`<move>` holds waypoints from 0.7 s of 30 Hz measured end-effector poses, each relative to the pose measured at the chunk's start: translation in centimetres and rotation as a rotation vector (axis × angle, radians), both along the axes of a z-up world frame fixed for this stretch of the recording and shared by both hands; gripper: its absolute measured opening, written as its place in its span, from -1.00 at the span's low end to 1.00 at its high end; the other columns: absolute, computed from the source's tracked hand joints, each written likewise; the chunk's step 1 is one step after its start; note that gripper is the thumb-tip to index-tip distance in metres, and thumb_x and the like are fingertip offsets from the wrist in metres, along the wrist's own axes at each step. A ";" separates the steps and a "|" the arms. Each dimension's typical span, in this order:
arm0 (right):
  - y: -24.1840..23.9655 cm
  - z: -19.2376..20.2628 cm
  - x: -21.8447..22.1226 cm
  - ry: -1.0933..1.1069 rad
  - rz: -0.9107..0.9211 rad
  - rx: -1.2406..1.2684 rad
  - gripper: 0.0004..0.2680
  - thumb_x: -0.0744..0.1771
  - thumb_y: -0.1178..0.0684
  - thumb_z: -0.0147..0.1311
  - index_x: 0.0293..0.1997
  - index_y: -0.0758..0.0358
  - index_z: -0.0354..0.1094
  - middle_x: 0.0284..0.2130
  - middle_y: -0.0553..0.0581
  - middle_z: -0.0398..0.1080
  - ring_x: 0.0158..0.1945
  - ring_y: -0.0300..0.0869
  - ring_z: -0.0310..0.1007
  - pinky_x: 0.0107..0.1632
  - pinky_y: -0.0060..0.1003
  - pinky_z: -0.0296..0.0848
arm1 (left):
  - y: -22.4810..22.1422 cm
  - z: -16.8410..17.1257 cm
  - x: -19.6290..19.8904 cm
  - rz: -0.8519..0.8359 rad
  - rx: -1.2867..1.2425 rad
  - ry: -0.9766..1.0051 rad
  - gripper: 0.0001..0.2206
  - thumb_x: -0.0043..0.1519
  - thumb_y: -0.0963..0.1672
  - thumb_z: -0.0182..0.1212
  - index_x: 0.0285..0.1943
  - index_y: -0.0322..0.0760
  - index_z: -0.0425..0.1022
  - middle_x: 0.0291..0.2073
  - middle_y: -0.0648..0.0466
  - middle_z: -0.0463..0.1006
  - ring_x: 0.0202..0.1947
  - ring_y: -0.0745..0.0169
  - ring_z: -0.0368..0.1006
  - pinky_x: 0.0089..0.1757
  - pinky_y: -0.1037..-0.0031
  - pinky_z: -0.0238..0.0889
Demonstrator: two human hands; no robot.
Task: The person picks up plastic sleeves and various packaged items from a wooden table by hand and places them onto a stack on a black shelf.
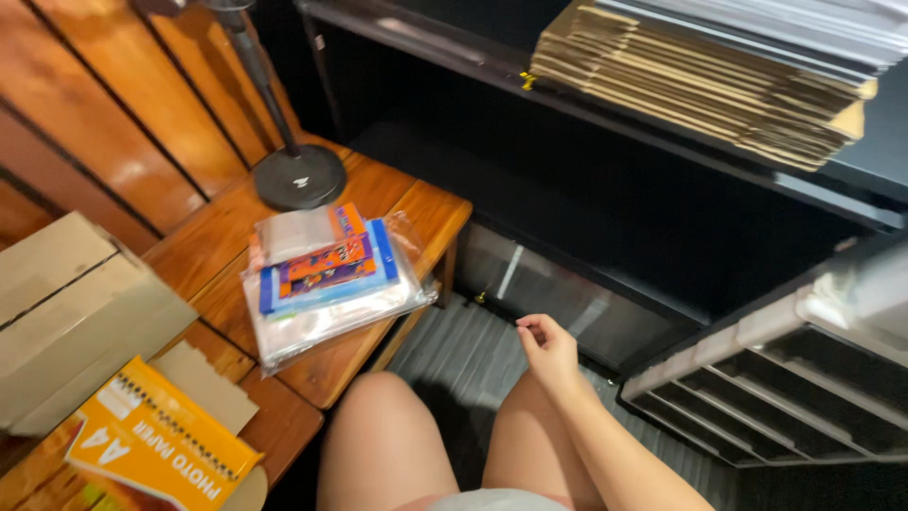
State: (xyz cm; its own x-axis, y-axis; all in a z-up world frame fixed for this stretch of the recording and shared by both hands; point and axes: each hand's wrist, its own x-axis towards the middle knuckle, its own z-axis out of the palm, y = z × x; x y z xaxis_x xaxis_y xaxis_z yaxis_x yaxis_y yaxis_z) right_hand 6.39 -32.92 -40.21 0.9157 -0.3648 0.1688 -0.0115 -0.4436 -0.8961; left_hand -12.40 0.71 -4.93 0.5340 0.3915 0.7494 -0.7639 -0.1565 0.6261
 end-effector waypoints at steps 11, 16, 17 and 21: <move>3.7 4.0 2.0 0.107 0.041 0.025 -0.90 0.31 0.13 0.24 -0.14 0.03 0.59 -0.37 0.08 0.59 -0.29 -0.21 0.59 -0.18 -0.31 0.52 | 7.2 -10.7 6.7 0.220 0.023 0.056 -0.75 0.08 -0.46 0.29 -0.15 -0.62 0.36 -0.19 -0.30 0.32 0.02 -0.21 0.26 0.19 0.04 0.22; 9.5 10.2 3.2 0.044 0.230 -0.020 -0.85 0.32 0.10 0.24 -0.05 0.02 0.60 -0.17 0.13 0.61 -0.03 -0.10 0.59 -0.09 -0.30 0.59 | 9.1 -17.0 11.5 0.163 -0.024 0.845 -0.67 0.22 -0.22 0.36 0.15 -0.45 0.45 0.10 -0.30 0.39 0.29 -0.27 0.34 0.25 0.17 0.24; 10.6 10.6 3.7 0.045 0.235 -0.020 -0.85 0.32 0.10 0.24 -0.05 0.02 0.60 -0.17 0.13 0.61 -0.03 -0.10 0.59 -0.09 -0.30 0.59 | 9.3 -17.7 11.8 0.167 -0.026 0.846 -0.67 0.22 -0.22 0.36 0.15 -0.45 0.45 0.10 -0.30 0.39 0.29 -0.27 0.34 0.25 0.17 0.24; 13.6 12.0 5.2 -0.043 0.371 -0.150 -0.80 0.30 0.10 0.26 0.02 0.10 0.57 -0.02 0.11 0.56 0.12 0.02 0.49 -0.05 -0.31 0.64 | 9.8 -19.6 12.9 0.226 0.104 1.037 -0.61 0.22 -0.16 0.40 0.21 -0.36 0.45 0.26 -0.18 0.33 0.39 -0.14 0.26 0.28 0.29 0.22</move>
